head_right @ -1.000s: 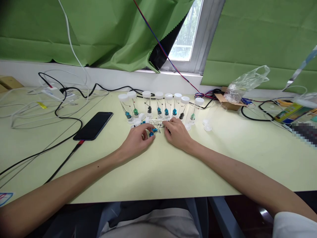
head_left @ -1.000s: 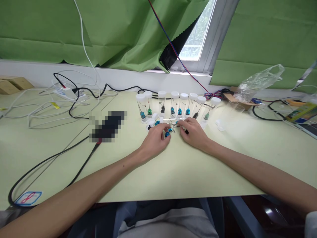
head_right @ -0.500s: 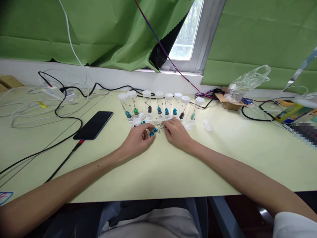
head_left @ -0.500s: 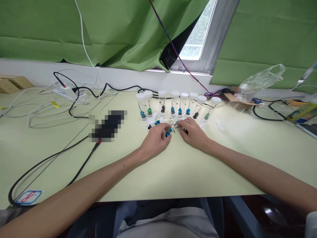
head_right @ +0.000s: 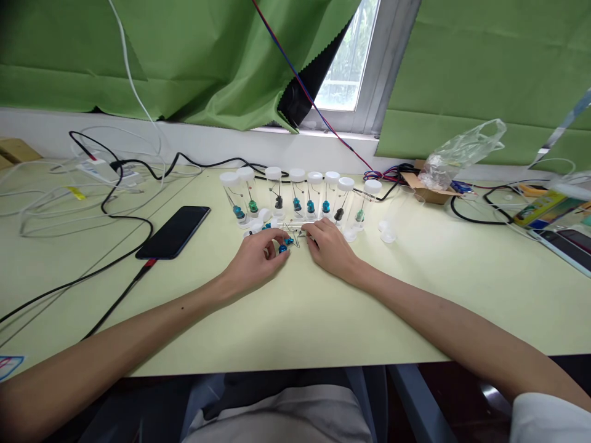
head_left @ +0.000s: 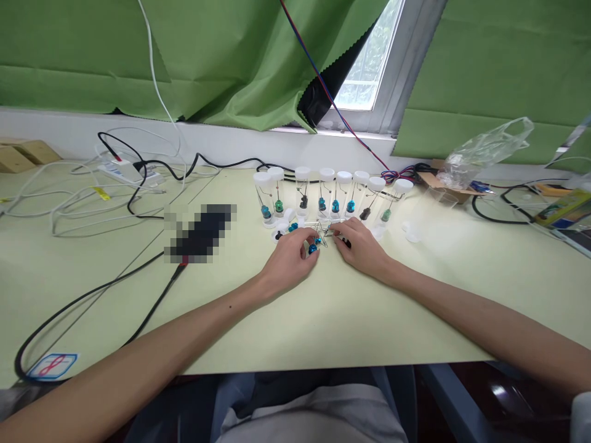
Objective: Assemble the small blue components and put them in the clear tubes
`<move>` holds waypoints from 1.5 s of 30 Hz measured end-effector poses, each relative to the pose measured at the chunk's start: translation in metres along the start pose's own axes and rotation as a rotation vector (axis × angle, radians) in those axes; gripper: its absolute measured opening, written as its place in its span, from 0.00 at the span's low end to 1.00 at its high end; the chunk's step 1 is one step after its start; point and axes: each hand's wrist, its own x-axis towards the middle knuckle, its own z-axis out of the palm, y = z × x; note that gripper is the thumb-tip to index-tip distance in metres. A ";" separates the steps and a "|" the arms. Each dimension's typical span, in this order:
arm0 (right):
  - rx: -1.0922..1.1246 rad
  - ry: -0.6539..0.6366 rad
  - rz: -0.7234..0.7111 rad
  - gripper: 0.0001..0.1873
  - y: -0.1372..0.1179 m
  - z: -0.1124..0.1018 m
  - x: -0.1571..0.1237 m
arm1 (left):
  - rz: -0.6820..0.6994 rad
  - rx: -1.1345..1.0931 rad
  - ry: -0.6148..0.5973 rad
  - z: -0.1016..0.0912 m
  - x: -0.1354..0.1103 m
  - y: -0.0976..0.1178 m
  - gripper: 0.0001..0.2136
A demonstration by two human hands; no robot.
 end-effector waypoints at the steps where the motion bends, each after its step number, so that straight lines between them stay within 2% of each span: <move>1: 0.004 0.007 0.003 0.09 -0.001 0.000 0.000 | 0.000 0.001 0.000 0.000 0.000 0.000 0.10; 8: 0.012 0.018 -0.019 0.08 -0.006 -0.005 -0.001 | 0.012 0.006 0.004 0.000 0.000 0.000 0.09; 12: -0.065 -0.037 -0.007 0.04 -0.005 -0.009 -0.002 | 0.020 0.001 0.006 0.001 0.000 -0.001 0.09; 20: -0.209 -0.145 -0.016 0.05 -0.006 -0.012 -0.001 | 0.032 0.012 0.000 0.001 0.000 -0.001 0.10; 32: -0.172 -0.177 -0.008 0.08 -0.004 -0.009 -0.001 | 0.009 0.028 -0.027 -0.001 0.000 0.000 0.10; 39: -0.110 -0.123 0.032 0.07 -0.007 -0.009 -0.002 | -0.024 0.017 -0.048 -0.004 0.002 -0.001 0.10; 45: -0.007 0.035 0.052 0.07 -0.009 -0.009 -0.002 | -0.061 0.008 -0.044 -0.005 0.002 0.002 0.08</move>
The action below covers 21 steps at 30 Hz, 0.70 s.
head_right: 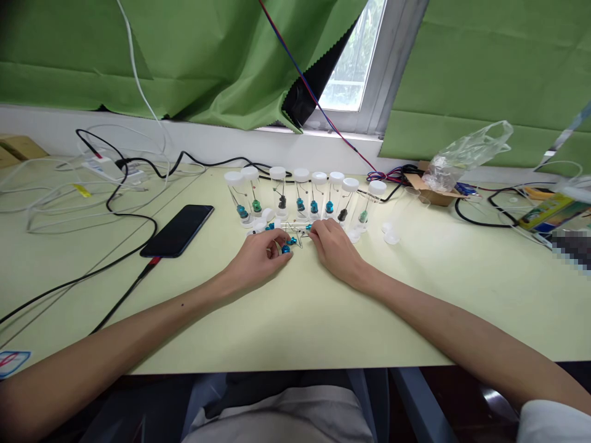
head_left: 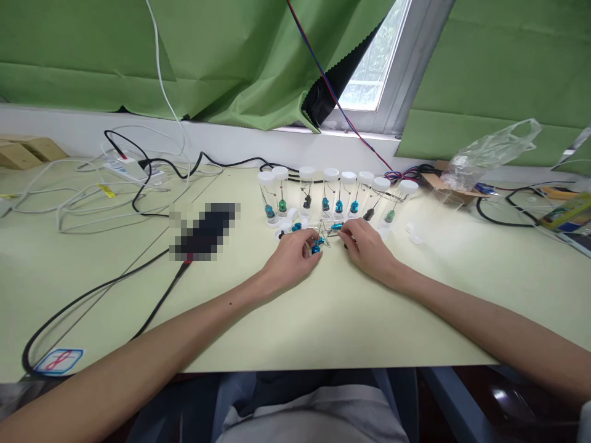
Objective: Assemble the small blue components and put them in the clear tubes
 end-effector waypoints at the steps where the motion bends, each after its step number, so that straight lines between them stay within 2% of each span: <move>1: 0.013 0.030 -0.002 0.07 0.000 0.000 0.000 | -0.003 -0.004 0.001 0.000 0.000 0.001 0.08; 7: 0.062 0.116 -0.001 0.06 -0.003 0.001 -0.003 | -0.015 -0.030 -0.003 -0.001 0.000 0.003 0.06; 21: 0.165 0.073 0.015 0.04 -0.012 0.005 -0.006 | 0.011 -0.004 -0.001 0.002 0.000 0.002 0.08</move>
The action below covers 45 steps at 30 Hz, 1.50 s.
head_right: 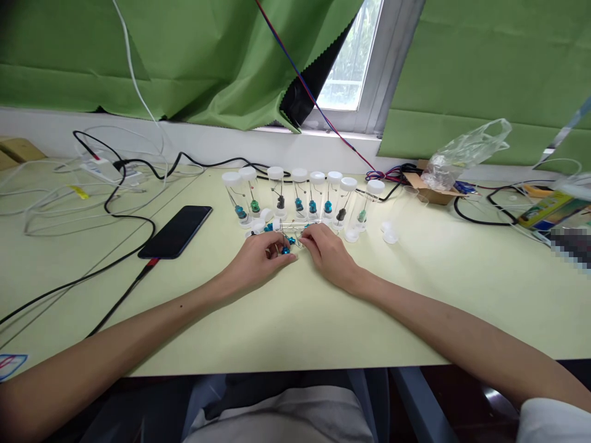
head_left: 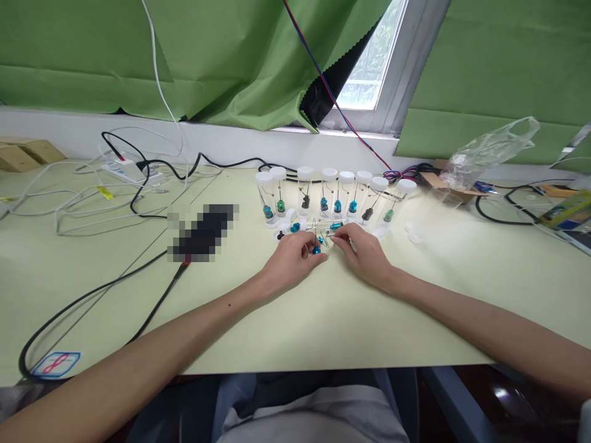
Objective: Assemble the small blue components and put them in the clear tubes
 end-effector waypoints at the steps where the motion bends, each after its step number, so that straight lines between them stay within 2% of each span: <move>1: 0.005 -0.002 0.002 0.04 0.000 0.000 0.000 | 0.002 0.002 -0.001 0.000 0.000 0.000 0.07; 16: 0.147 -0.037 0.125 0.02 -0.011 -0.003 0.004 | -0.011 -0.022 -0.022 0.000 0.001 -0.004 0.07; 36: 0.125 -0.042 0.056 0.04 -0.009 -0.002 0.002 | -0.016 -0.057 -0.040 0.000 -0.001 -0.004 0.09; 42: 0.108 -0.028 0.025 0.04 -0.008 -0.001 0.001 | -0.005 0.040 0.056 0.000 -0.001 -0.001 0.09; 45: 0.100 -0.027 0.006 0.06 -0.006 -0.001 0.001 | -0.009 0.061 0.063 0.000 -0.002 -0.001 0.08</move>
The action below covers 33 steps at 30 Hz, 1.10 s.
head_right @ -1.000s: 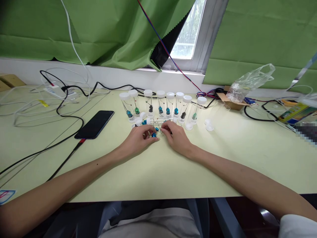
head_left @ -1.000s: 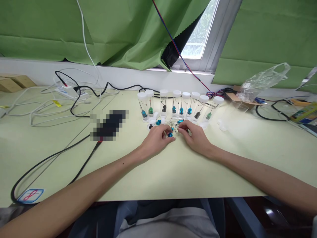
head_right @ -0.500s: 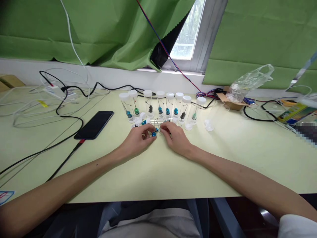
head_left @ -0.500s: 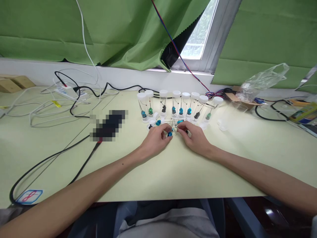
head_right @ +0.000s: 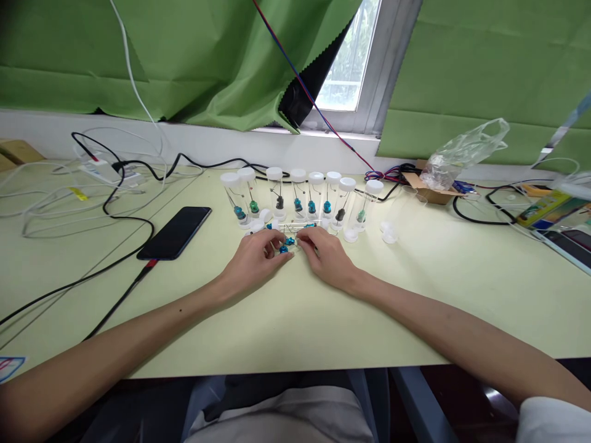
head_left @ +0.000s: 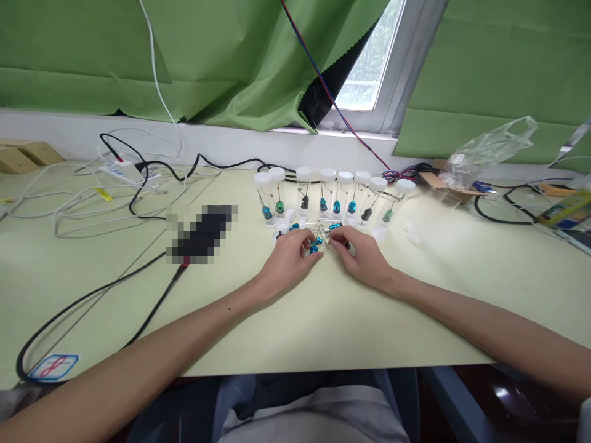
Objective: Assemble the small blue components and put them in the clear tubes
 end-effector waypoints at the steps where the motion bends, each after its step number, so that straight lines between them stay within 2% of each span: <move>1: -0.002 -0.001 -0.006 0.06 0.001 0.000 0.000 | -0.003 -0.006 -0.007 0.000 0.000 0.000 0.07; 21: 0.001 -0.027 -0.037 0.07 0.000 0.000 0.001 | -0.030 -0.083 -0.052 0.000 0.001 -0.002 0.05; 33: -0.001 -0.065 -0.070 0.07 0.002 0.001 0.000 | -0.076 -0.243 -0.084 0.000 0.008 -0.006 0.09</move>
